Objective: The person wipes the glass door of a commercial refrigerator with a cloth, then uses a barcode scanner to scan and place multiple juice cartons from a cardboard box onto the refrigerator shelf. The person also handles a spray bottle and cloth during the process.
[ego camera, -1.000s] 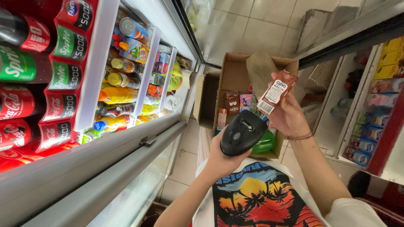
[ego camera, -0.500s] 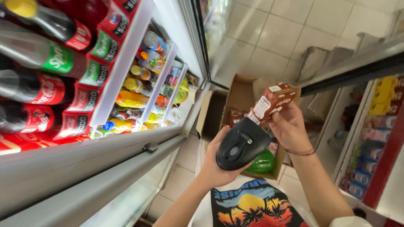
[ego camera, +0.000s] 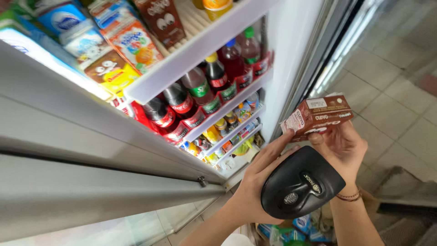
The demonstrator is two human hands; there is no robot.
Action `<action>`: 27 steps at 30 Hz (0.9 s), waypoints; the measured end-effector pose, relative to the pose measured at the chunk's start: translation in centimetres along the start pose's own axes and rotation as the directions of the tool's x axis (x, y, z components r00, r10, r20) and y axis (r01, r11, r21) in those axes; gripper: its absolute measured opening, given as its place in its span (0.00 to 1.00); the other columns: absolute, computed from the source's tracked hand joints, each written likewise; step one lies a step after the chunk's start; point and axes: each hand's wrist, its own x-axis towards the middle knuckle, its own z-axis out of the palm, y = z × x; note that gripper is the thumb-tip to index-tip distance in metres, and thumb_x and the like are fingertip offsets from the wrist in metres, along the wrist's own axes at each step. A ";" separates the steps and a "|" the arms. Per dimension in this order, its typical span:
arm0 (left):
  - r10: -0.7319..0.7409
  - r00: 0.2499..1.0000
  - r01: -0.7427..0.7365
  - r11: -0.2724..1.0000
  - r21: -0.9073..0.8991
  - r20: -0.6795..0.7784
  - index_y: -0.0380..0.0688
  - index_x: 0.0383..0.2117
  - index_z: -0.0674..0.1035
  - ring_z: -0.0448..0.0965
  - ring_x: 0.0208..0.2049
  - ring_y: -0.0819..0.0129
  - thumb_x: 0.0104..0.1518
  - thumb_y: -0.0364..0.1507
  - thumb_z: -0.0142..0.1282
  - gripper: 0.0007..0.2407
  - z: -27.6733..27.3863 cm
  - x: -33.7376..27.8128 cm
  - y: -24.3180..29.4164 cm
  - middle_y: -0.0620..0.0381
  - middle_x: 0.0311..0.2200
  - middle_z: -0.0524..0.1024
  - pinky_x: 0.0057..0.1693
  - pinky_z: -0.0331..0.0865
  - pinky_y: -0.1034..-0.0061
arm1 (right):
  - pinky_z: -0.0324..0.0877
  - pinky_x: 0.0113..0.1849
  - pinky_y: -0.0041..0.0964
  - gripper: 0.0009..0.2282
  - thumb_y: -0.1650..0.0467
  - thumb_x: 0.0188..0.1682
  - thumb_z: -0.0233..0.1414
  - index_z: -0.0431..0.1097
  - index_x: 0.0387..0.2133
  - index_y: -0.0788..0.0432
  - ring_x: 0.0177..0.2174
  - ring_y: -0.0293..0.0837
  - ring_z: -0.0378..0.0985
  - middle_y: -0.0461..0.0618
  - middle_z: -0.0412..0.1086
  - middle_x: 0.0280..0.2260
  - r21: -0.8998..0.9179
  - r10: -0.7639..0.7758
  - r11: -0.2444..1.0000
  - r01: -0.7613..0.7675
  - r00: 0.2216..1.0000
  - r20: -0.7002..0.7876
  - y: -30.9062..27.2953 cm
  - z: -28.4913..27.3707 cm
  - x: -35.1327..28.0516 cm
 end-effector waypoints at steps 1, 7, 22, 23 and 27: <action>0.015 0.999 -0.014 0.999 0.032 -0.034 0.37 0.65 0.70 0.62 0.71 0.47 0.43 0.33 0.69 0.37 -0.6 0.5 0.1 0.41 0.73 0.58 0.74 0.58 0.63 | 0.70 0.56 0.33 0.21 0.78 0.53 0.62 0.66 0.58 0.70 0.52 0.38 0.73 0.48 0.69 0.53 0.016 -0.040 0.999 0.039 0.998 0.045 -0.1 1.4 1.3; 0.067 0.965 -0.009 0.975 0.220 -0.253 0.36 0.57 0.75 0.60 0.73 0.44 0.46 0.33 0.67 0.29 -4.0 2.8 0.1 0.36 0.73 0.56 0.74 0.61 0.62 | 0.64 0.63 0.32 0.31 0.79 0.40 0.67 0.64 0.59 0.67 0.59 0.38 0.66 0.44 0.61 0.58 0.050 -0.141 0.990 0.133 0.964 0.224 -0.4 10.0 8.0; -0.112 0.669 0.081 0.994 -0.078 -0.735 0.33 0.63 0.64 0.77 0.52 0.64 0.51 0.25 0.67 0.32 -7.9 5.6 -4.8 0.49 0.54 0.69 0.59 0.72 0.70 | 0.73 0.55 0.33 0.20 0.81 0.48 0.65 0.66 0.51 0.69 0.49 0.40 0.77 0.50 0.71 0.48 -0.099 -0.376 0.902 0.420 0.878 0.296 4.6 21.0 17.5; -0.067 0.662 0.070 0.997 -0.027 -0.747 0.33 0.63 0.64 0.76 0.53 0.63 0.51 0.24 0.67 0.32 -8.1 5.8 -5.1 0.49 0.55 0.68 0.60 0.72 0.70 | 0.73 0.54 0.33 0.19 0.81 0.48 0.65 0.67 0.51 0.70 0.48 0.40 0.77 0.50 0.72 0.47 -0.115 -0.337 0.916 0.385 0.891 0.304 4.4 21.0 17.3; 0.087 0.628 0.073 0.983 0.170 -0.773 0.33 0.62 0.67 0.74 0.55 0.62 0.50 0.22 0.68 0.31 -8.5 6.4 -5.9 0.48 0.57 0.65 0.61 0.70 0.70 | 0.75 0.51 0.33 0.24 0.78 0.44 0.66 0.67 0.54 0.70 0.47 0.40 0.77 0.52 0.68 0.48 -0.217 -0.311 0.897 0.385 0.899 0.309 3.7 21.4 17.8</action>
